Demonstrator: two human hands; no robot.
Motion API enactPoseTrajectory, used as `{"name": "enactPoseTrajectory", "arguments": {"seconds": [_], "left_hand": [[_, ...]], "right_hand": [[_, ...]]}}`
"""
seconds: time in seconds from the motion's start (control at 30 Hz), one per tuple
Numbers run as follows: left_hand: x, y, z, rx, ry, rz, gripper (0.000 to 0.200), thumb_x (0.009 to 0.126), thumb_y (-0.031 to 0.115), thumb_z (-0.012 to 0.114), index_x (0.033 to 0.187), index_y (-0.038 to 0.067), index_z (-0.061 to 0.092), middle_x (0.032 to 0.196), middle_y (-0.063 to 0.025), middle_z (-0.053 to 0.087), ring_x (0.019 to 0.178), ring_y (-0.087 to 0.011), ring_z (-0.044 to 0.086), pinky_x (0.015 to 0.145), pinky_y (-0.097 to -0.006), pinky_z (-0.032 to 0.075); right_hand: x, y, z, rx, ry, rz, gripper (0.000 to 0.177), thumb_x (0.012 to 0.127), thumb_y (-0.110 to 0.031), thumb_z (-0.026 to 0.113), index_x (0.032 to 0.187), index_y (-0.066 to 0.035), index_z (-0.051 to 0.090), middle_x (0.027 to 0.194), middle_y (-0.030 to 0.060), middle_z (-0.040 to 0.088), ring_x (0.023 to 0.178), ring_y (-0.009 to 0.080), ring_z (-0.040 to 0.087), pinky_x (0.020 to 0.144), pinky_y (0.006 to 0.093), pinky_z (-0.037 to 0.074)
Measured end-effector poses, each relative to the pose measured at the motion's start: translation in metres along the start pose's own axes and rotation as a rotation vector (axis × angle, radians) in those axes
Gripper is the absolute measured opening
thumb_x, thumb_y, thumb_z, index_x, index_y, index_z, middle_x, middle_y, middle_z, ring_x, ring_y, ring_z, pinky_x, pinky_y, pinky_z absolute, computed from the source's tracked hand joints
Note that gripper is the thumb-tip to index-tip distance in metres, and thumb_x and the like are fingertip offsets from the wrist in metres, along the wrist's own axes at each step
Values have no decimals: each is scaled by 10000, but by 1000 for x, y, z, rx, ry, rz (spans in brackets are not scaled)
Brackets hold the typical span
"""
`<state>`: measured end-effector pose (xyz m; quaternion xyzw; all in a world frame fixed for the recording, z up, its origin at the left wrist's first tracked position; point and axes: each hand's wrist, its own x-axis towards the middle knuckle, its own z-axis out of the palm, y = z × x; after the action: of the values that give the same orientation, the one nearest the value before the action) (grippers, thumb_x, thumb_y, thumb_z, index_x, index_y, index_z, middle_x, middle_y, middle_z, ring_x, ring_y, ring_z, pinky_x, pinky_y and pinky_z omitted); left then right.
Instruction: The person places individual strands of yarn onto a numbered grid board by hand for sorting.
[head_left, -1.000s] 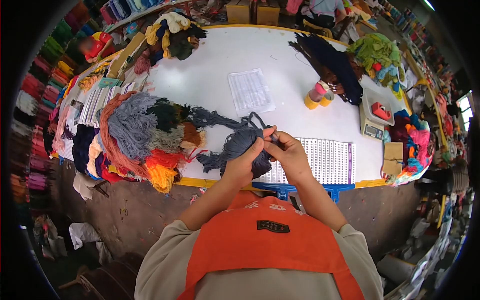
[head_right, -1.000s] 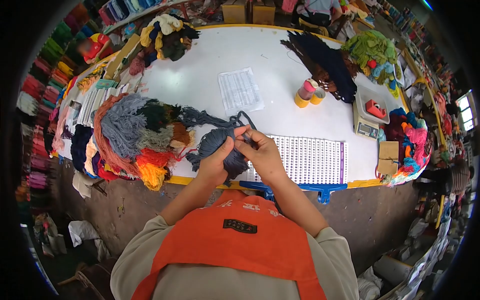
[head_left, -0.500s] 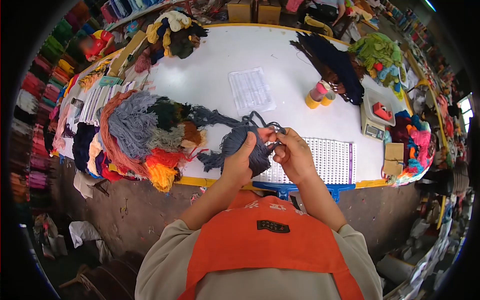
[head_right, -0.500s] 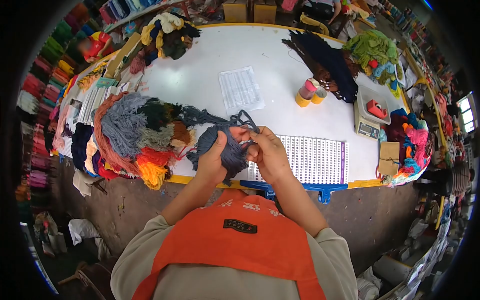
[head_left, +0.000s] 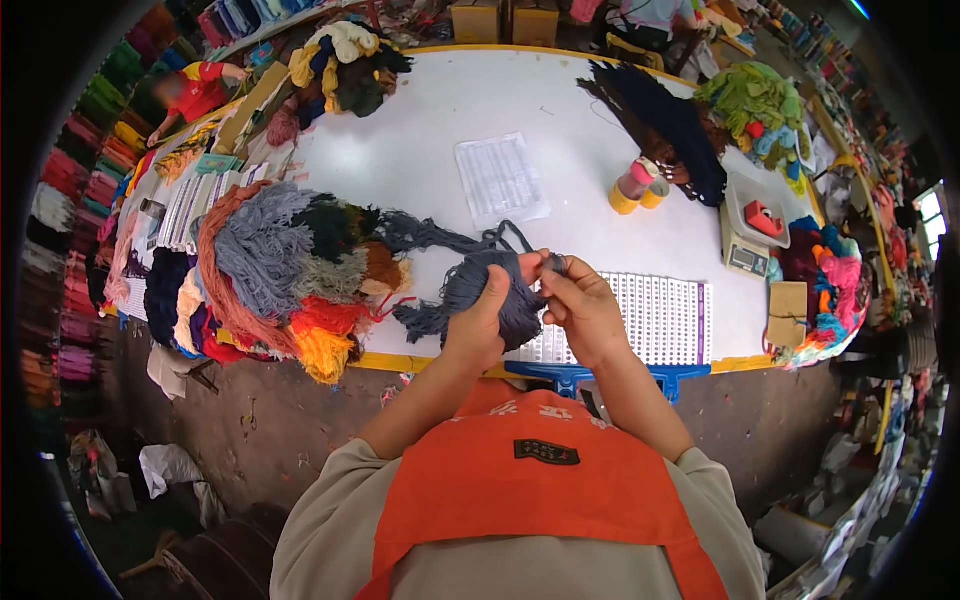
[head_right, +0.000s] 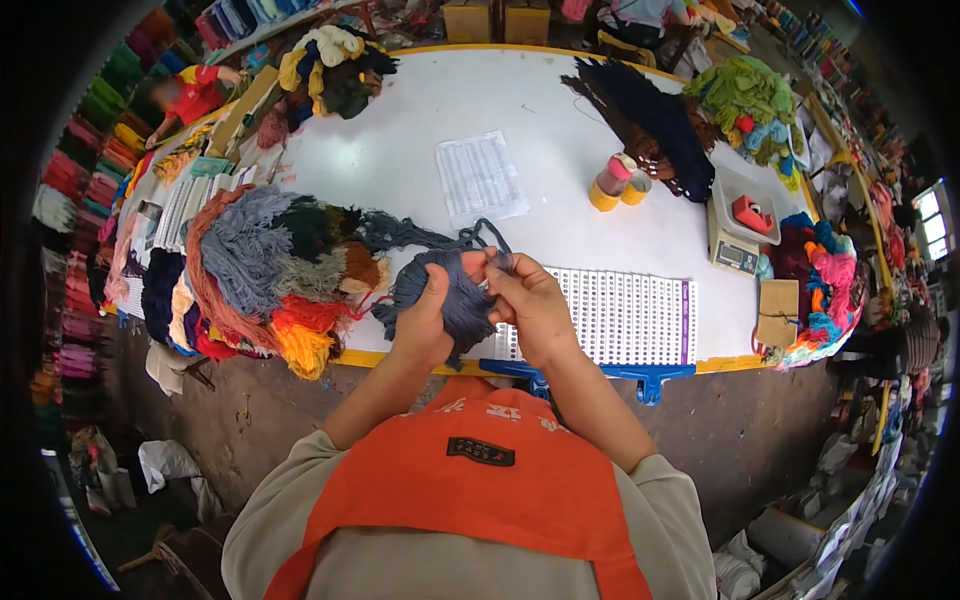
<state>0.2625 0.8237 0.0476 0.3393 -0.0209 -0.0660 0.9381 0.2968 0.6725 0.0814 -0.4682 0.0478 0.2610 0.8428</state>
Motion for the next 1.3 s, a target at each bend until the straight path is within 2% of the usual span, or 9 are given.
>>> {"name": "enactPoseTrajectory", "arguments": {"seconds": [0.07,0.23,0.43,0.67,0.83,0.93,1.0,1.23,1.3], "left_hand": [[0,1,4,87,26,-18,432,1019,289,503,1312,-26,537,1236,-86,593,1095,-143,561,953,-295,456],[-1,1,12,106,54,24,333,1022,191,492,1279,-7,567,1288,-102,584,1135,-148,564,947,-288,471],[-1,2,9,39,118,-11,310,1012,193,518,1255,13,586,1264,-94,602,1105,-149,589,902,-277,499],[1,-2,0,13,165,-48,328,1008,225,533,1244,2,582,1183,-96,630,1073,-156,599,884,-297,509],[1,3,0,-152,-31,-34,402,1015,293,513,1278,-9,554,1185,-102,612,1051,-161,595,888,-296,503],[1,2,5,-47,90,-46,399,1023,289,494,1282,-10,550,1247,-112,589,1096,-174,583,913,-298,491],[0,0,7,-14,99,-51,379,1027,276,485,1273,-4,556,1270,-110,581,1117,-175,577,922,-300,488],[3,-2,4,-73,86,-63,283,1025,203,472,1230,40,577,1363,-101,523,1185,-201,549,947,-344,481],[3,-2,8,-26,104,-45,271,1013,178,503,1225,32,587,1326,-88,554,1153,-175,562,941,-317,482]], "right_hand": [[-4,-2,9,-277,32,-61,165,909,-162,668,1040,-63,659,878,-25,641,696,24,536,561,172,447],[-1,6,3,-271,3,-99,148,882,-143,696,1012,-77,670,886,-37,640,736,27,554,569,171,453],[0,5,6,-127,39,-62,90,883,-126,685,964,-91,663,905,-41,653,730,11,555,563,170,460],[-1,-2,8,-22,-8,2,119,907,-124,649,1013,-71,650,903,-23,652,611,21,483,554,190,451],[3,-1,-1,44,-31,6,167,928,-137,620,1077,-62,636,903,-11,642,594,43,464,561,209,450],[4,4,-4,-109,-29,-20,149,919,-136,639,1052,-68,644,907,-15,645,643,41,501,574,213,457],[1,3,4,-381,-21,-110,124,903,-131,665,1012,-74,651,900,-25,643,713,37,541,578,204,457],[1,1,1,-169,13,-64,165,897,-135,661,1047,-69,642,1034,-12,684,820,31,586,583,182,472],[2,0,1,-170,2,-58,168,906,-142,651,1055,-68,632,1073,-7,682,827,30,588,589,184,474]]}}
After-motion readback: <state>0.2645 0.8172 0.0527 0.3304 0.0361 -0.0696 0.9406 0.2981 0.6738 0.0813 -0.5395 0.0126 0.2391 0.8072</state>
